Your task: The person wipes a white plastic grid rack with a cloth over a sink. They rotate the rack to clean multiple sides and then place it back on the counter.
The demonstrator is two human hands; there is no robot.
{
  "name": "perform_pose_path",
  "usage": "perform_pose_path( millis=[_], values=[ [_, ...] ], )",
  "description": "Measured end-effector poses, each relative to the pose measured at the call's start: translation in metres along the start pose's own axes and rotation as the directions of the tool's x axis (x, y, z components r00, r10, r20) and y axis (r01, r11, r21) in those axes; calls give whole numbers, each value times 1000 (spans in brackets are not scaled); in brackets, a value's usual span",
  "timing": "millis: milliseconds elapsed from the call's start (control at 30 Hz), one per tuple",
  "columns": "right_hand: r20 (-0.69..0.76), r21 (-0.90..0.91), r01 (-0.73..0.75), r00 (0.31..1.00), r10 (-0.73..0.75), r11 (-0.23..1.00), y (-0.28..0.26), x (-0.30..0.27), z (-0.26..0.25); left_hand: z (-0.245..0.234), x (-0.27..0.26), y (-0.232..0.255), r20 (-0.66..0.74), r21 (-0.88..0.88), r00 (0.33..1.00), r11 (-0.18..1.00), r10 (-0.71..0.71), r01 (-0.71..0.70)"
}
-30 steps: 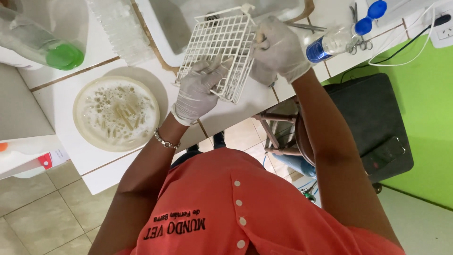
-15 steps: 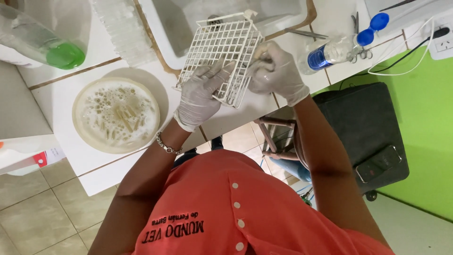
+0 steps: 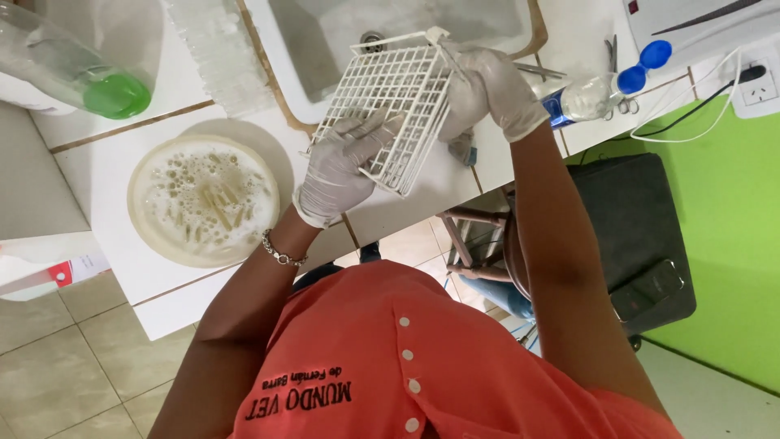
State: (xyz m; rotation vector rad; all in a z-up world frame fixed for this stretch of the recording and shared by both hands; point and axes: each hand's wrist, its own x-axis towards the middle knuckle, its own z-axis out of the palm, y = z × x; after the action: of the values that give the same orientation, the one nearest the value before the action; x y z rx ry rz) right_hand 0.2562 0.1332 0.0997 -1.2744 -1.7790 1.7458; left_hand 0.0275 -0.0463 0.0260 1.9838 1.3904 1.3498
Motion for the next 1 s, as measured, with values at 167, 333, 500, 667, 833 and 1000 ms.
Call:
perform_pose_path(
  millis=[167,333,500,667,833,1000],
  values=[
    [122,-7,-48,991,49,999,-32,11,24,-17,8,7,38,-53,998,997,51,-49],
    [-226,-623,-244,966,128,743,-14,32,11,-24,9,15,101,-236,994,970,-38,62],
    [-332,-465,-64,937,-107,883,-4,24,2,-1,-2,14,6,-92,999,995,-44,44],
    [-541,-275,19,824,-171,961,-18,-4,-7,12,-3,24,-27,-47,990,990,-136,134],
    [1,-770,252,919,-394,586,-20,-41,20,30,-11,25,-43,132,996,987,-82,87],
    [-52,-927,84,936,-347,366,8,-41,34,60,-26,8,-29,413,991,905,127,-104]
  ],
)
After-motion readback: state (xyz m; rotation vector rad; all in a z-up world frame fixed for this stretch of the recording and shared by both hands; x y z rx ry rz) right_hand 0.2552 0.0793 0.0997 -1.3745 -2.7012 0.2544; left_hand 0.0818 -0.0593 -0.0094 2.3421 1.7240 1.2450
